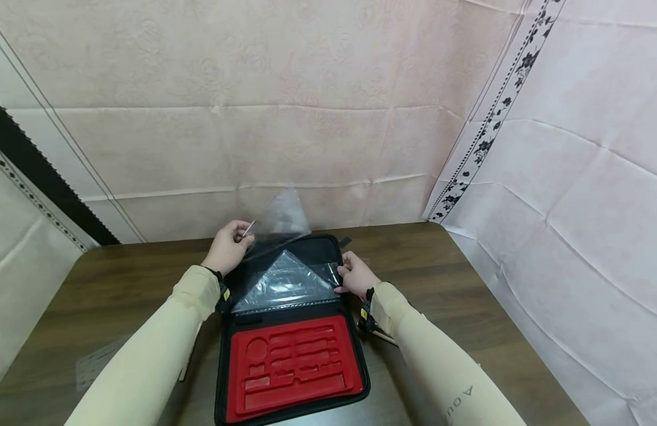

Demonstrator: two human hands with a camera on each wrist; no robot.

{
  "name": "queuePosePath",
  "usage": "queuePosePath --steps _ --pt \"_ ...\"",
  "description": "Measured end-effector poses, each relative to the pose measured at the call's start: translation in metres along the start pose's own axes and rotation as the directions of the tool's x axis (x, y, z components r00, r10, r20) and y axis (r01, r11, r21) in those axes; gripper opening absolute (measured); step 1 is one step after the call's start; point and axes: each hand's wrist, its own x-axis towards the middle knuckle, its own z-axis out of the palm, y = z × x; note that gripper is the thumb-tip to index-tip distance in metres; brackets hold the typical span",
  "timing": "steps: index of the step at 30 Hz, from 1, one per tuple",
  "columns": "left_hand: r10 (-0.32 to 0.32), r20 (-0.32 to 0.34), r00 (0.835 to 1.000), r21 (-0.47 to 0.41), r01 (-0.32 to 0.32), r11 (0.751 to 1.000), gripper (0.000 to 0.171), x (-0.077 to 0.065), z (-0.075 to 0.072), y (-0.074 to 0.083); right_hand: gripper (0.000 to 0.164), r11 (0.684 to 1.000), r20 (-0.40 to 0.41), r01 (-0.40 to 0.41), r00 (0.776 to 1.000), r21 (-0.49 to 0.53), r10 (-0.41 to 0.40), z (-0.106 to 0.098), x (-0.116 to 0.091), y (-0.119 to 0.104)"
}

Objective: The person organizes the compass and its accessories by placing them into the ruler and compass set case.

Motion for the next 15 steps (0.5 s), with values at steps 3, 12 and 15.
queuePosePath --steps 3,12,15 --pt "-0.019 -0.018 1.0 -0.063 0.018 0.998 0.024 0.002 0.0 0.002 0.01 1.0 -0.001 -0.007 1.0 -0.008 0.007 -0.001 0.0 0.001" --pt "-0.023 -0.027 0.999 -0.283 0.015 0.959 0.033 0.005 -0.002 0.021 0.01 1.0 0.016 -0.014 1.0 -0.021 0.015 -0.003 0.0 0.0" --pt "-0.035 0.0 0.999 -0.315 0.033 0.948 0.039 0.006 0.0 0.027 0.011 1.0 0.017 -0.014 1.0 -0.022 0.015 -0.003 0.0 0.0"
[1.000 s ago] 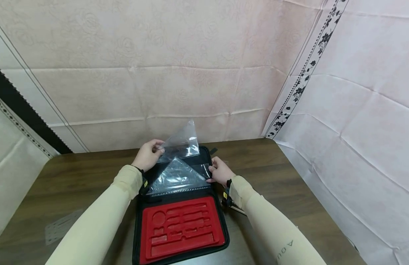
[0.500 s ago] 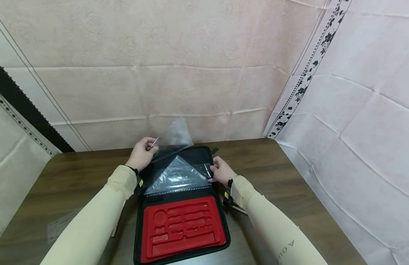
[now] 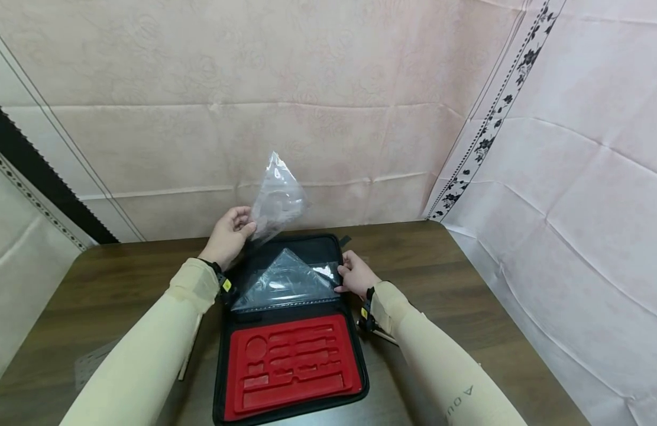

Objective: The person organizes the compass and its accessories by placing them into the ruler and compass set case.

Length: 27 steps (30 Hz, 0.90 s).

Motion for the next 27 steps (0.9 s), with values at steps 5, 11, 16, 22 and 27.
queuePosePath --steps 5,11,16,22,27 --pt "0.013 0.053 0.999 -0.011 -0.012 1.0 0.037 0.001 0.012 0.007 0.011 1.0 -0.004 0.002 1.0 0.008 -0.002 0.001 0.001 0.002" --pt "0.04 0.082 0.996 0.028 -0.042 0.999 0.033 0.007 0.014 -0.001 0.012 1.0 0.008 0.007 1.0 0.015 -0.007 0.005 0.002 0.001" --pt "-0.004 0.128 0.992 0.064 -0.005 0.998 0.032 0.009 0.007 -0.014 0.013 1.0 0.008 0.003 1.0 -0.01 -0.003 0.006 0.003 0.001" --pt "-0.052 0.161 0.986 0.084 0.039 0.996 0.031 0.008 0.004 -0.021 0.011 0.999 0.009 0.005 1.0 -0.048 -0.004 0.003 0.004 -0.002" --pt "-0.053 0.158 0.986 -0.015 0.057 0.998 0.035 0.009 0.004 -0.019 0.009 0.999 0.006 -0.009 1.0 -0.044 0.009 0.0 0.004 -0.003"
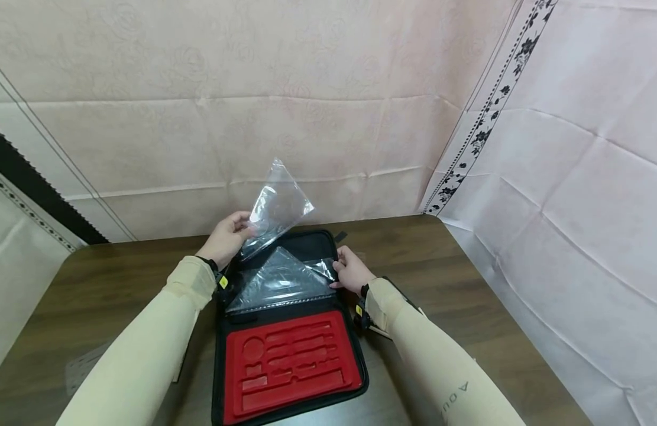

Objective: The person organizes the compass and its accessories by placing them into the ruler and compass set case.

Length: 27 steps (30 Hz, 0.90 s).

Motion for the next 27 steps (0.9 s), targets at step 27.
queuePosePath --steps 27 --pt "0.072 0.04 0.997 0.53 -0.082 0.844 0.027 -0.0082 -0.0044 -0.0003 0.011 0.999 -0.017 0.024 1.0 -0.021 -0.025 0.0008 -0.0025 0.0064"
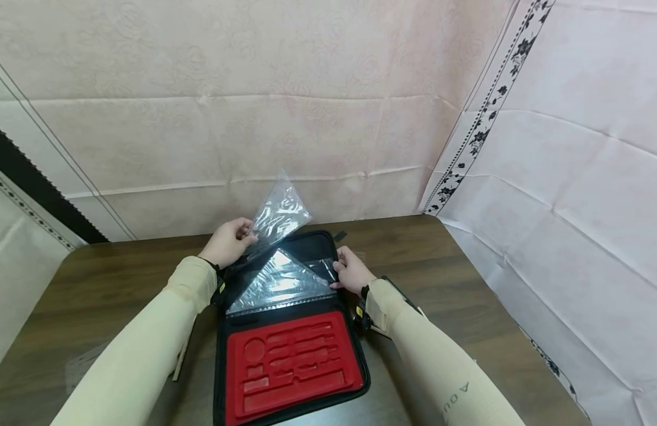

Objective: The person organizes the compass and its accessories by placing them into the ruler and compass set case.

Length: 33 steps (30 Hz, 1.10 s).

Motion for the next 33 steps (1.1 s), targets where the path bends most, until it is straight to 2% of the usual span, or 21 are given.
queuePosePath --steps 5,11,17,21,26,33 --pt "0.006 0.07 0.998 -0.018 -0.005 1.0 0.027 0.0 -0.003 -0.001 0.009 1.0 -0.006 0.005 1.0 0.014 -0.005 0.001 0.001 -0.001" --pt "-0.008 0.103 0.995 -0.012 0.009 1.0 0.026 0.0 -0.001 -0.001 0.005 1.0 -0.009 0.011 1.0 0.016 -0.011 0.001 0.004 -0.003" --pt "-0.001 0.198 0.98 0.026 -0.004 1.0 0.035 0.0 0.004 0.002 0.006 1.0 -0.004 0.015 1.0 0.027 -0.015 0.002 0.005 -0.004" --pt "0.006 0.195 0.981 0.015 -0.009 1.0 0.041 0.0 0.007 0.002 0.009 0.999 -0.004 -0.001 1.0 0.037 0.001 0.001 0.006 -0.001" --pt "0.0 0.186 0.983 0.007 -0.002 1.0 0.038 -0.001 0.009 0.004 0.008 0.999 -0.012 -0.017 1.0 0.038 0.017 0.001 0.007 -0.002" --pt "0.001 0.219 0.976 0.114 -0.027 0.993 0.04 -0.005 0.015 0.002 0.009 0.998 -0.025 -0.055 0.998 0.008 0.055 0.003 0.005 -0.006"
